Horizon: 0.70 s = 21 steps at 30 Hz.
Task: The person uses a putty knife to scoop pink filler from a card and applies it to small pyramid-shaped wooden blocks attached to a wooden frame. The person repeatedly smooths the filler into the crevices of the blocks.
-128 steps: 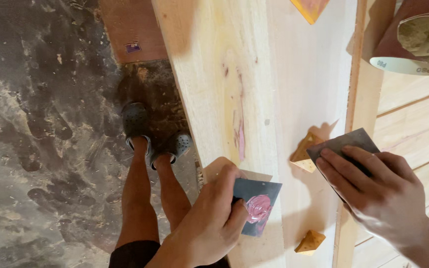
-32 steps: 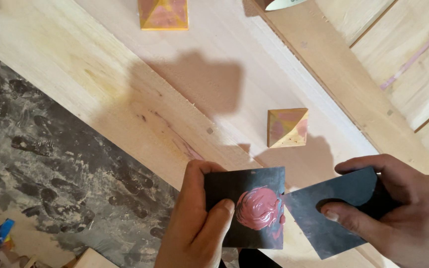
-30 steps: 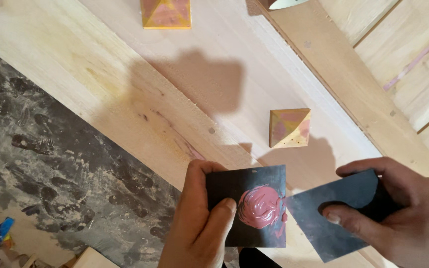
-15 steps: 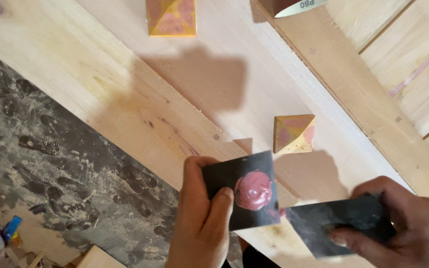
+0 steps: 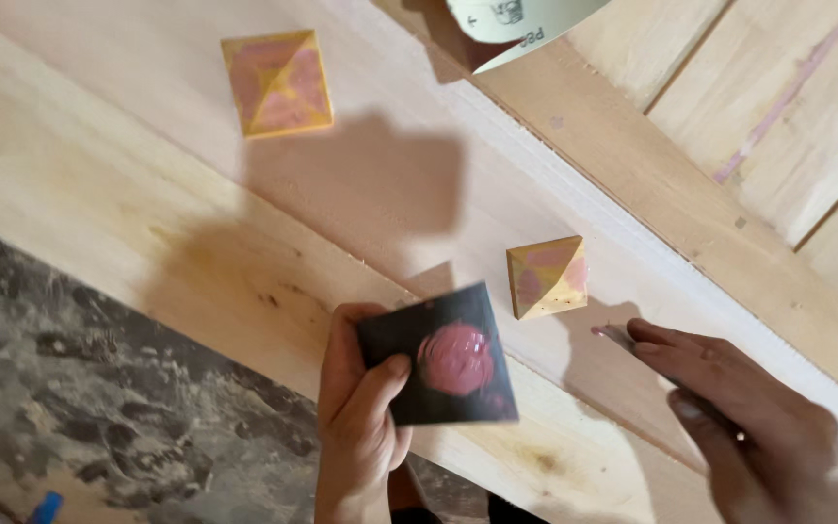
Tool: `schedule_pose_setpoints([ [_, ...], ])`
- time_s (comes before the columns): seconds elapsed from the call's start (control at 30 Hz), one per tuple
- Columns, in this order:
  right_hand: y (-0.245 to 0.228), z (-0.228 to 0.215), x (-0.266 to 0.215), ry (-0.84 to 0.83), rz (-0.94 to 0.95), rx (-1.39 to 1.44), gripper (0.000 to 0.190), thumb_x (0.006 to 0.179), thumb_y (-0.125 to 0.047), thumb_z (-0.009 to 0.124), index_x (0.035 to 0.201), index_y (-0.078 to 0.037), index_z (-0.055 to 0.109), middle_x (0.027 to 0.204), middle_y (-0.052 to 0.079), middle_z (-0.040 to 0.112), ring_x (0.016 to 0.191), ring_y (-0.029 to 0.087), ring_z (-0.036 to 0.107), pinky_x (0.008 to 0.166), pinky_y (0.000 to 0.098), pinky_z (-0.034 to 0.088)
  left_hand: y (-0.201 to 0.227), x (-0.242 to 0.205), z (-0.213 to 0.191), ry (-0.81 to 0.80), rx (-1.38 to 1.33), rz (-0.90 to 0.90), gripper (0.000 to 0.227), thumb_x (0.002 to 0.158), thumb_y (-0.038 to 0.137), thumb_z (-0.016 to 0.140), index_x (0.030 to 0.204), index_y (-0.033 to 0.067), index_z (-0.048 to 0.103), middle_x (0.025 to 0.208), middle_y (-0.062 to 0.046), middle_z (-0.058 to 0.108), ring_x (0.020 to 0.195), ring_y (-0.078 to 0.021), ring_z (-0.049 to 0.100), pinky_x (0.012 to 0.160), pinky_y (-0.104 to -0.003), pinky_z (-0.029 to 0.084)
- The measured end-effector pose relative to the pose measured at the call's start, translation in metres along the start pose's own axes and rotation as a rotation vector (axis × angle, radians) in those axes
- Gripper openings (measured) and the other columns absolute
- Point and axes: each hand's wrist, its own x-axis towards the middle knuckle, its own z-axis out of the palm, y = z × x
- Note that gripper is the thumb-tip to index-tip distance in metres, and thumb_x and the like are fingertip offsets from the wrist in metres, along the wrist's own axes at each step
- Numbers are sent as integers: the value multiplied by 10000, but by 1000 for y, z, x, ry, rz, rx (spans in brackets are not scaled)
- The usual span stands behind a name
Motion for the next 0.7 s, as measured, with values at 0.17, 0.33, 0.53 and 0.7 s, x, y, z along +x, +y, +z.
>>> schedule_pose_setpoints([
  [0.17, 31, 2, -29, 168, 206, 1153, 539, 906, -131, 708, 1389, 62, 568, 1400, 303, 636, 1303, 523, 591, 985, 685, 419, 15, 5, -26, -135, -266, -128, 424, 893, -65, 557, 1303, -42, 454, 1092, -201, 631, 925, -228, 652, 764, -315, 532],
  [0.33, 31, 36, -42, 298, 137, 1362, 617, 922, -350, 742, 1353, 61, 582, 1343, 306, 629, 1272, 496, 591, 1106, 661, 382, 33, 9, -30, -105, -148, -234, 468, 823, -53, 558, 1277, -20, 450, 1060, -157, 636, 951, -207, 651, 855, -326, 542],
  [0.53, -33, 64, -28, 477, -129, 155, 411, 916, -186, 667, 1287, -10, 662, 1330, 166, 694, 1228, 341, 646, 1084, 443, 494, 59, 29, -37, -318, 31, -322, 413, 868, -49, 570, 1262, -35, 446, 1033, -151, 635, 943, -194, 639, 861, -324, 535],
  [0.7, -47, 84, 10, 487, -218, -447, 372, 820, -76, 728, 1182, 8, 721, 1252, 138, 725, 1188, 357, 646, 967, 424, 517, 61, 45, -48, -411, 15, -447, 398, 909, -60, 609, 1265, -56, 432, 1051, -155, 634, 965, -181, 631, 867, -326, 524],
])
